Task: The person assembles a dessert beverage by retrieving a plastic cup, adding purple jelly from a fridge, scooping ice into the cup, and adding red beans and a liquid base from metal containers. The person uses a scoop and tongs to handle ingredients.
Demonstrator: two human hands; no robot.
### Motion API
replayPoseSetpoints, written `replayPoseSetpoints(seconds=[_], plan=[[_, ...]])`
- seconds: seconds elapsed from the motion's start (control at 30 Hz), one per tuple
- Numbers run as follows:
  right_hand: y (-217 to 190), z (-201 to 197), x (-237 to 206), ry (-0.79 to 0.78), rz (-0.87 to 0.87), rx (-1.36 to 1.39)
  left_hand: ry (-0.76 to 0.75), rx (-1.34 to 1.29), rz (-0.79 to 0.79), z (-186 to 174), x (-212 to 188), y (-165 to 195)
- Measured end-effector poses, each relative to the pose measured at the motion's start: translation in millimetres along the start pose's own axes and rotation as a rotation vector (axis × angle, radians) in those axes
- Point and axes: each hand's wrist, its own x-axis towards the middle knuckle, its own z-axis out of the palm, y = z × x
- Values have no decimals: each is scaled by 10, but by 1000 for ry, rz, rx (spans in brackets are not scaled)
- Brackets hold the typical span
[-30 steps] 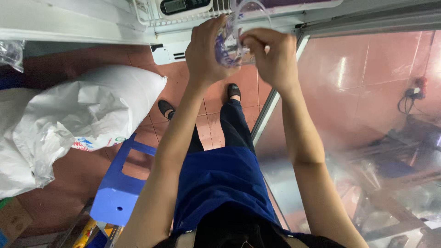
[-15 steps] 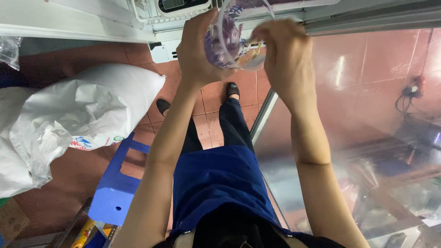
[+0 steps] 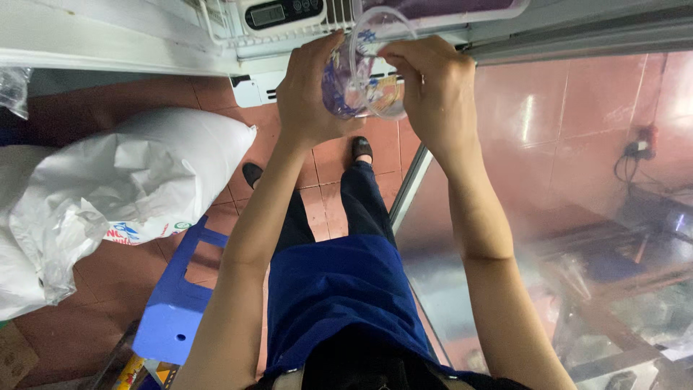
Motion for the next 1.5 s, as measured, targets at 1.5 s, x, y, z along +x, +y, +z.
replayPoseSetpoints(seconds=[1.5], plan=[[2382, 759, -116, 639, 642, 1160, 84, -132, -277, 244, -11, -222]])
